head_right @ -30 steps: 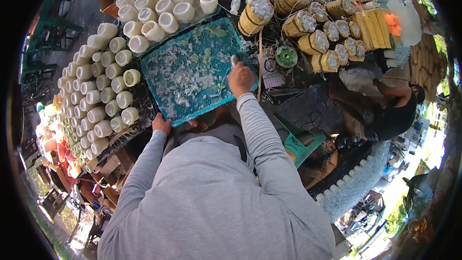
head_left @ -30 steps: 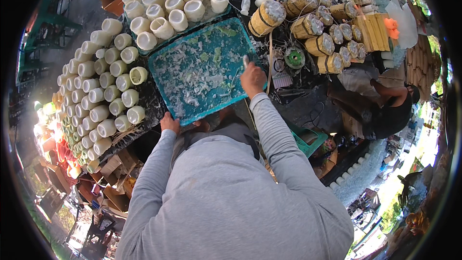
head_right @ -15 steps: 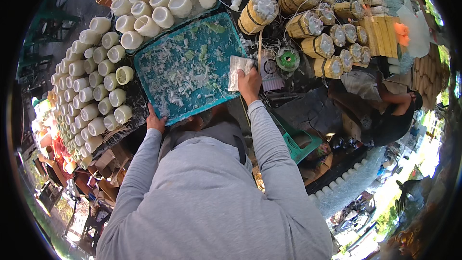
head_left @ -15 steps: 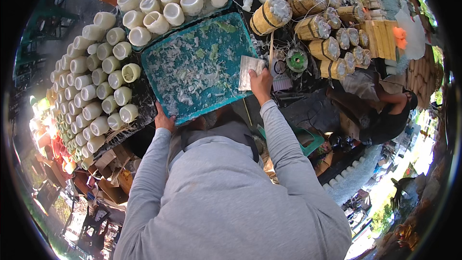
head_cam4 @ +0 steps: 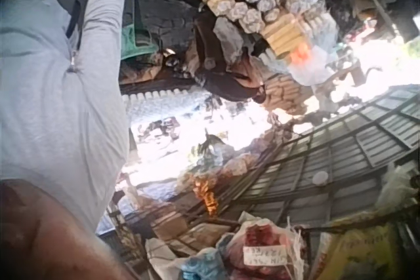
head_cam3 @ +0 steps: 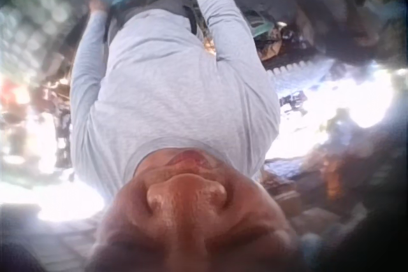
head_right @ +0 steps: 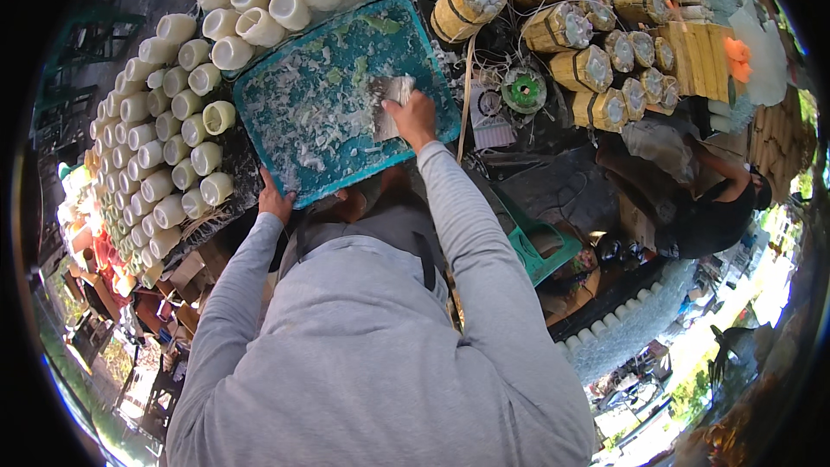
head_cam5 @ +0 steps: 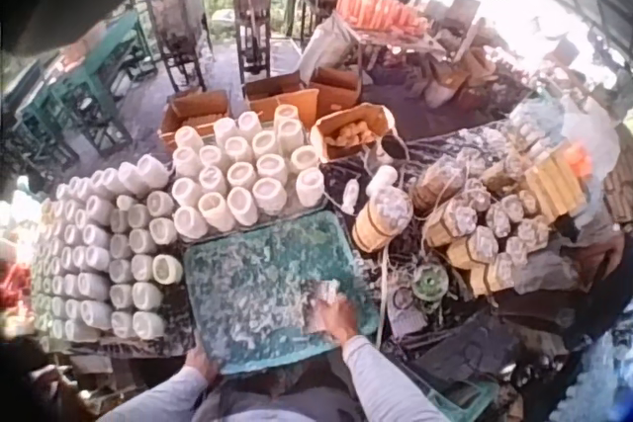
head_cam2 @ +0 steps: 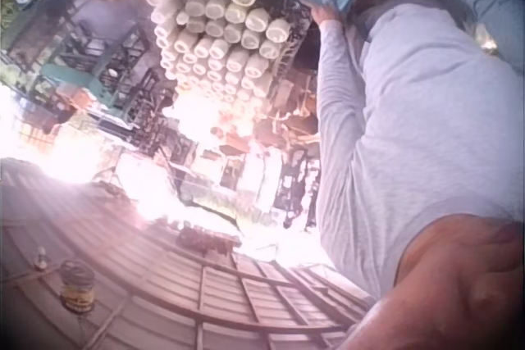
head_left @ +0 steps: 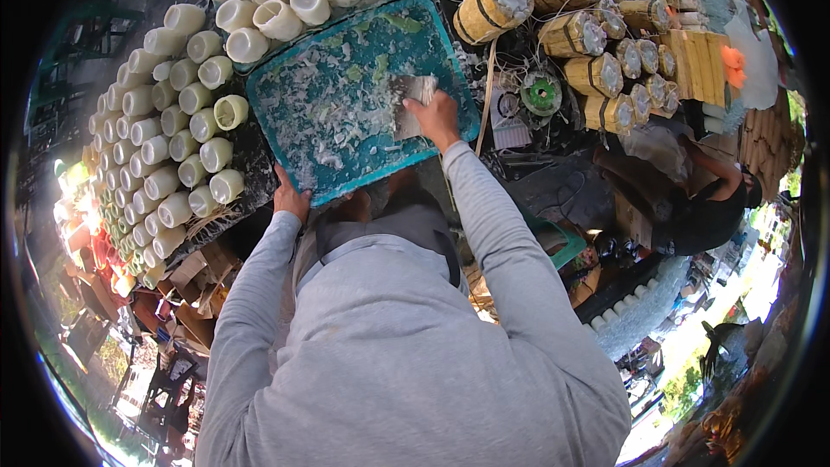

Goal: The person assembles white cylindrical candles by inserting wicks into the base, then scrapes wax residue from a green tray using a metal scraper. The person also retrieves a box of white wax shavings and pours them into a black hopper.

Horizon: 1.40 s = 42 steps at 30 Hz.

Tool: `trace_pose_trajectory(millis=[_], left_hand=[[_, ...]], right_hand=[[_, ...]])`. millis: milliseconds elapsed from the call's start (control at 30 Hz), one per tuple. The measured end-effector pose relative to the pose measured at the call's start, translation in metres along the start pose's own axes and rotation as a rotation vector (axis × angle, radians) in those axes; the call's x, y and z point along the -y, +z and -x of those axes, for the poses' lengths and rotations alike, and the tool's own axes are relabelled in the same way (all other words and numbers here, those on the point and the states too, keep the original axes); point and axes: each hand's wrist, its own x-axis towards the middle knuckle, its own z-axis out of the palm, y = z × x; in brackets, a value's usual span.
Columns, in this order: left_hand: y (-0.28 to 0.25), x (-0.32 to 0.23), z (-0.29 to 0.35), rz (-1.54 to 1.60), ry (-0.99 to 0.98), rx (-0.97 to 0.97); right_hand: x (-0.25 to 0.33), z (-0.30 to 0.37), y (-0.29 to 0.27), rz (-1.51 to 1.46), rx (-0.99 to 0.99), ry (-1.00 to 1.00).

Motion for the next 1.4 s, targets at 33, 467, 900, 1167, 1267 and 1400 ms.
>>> trace_pose_trajectory(millis=[33,467,900,1167,1267,1400], left_hand=[[0.0,0.002,0.0,0.003,0.009,-0.015],[-0.003,0.0,-0.003,0.056,0.045,0.008],[0.005,0.002,-0.005,0.073,0.066,-0.003],[-0.041,-0.042,0.012,-0.147,-0.078,-0.018],[-0.03,-0.086,0.032,-0.212,0.469,-0.334],[0.019,-0.176,-0.005,-0.189,0.876,-0.173]], right_hand=[[0.004,-0.001,0.0,0.034,-0.008,0.034],[0.018,0.025,0.027,0.068,0.073,-0.16],[-0.012,0.007,-0.006,0.258,0.126,-0.027],[-0.013,-0.008,-0.049,0.034,0.218,0.029],[-0.018,0.007,-0.067,-0.057,0.044,0.03],[-0.021,0.029,-0.084,-0.32,0.03,0.021]])
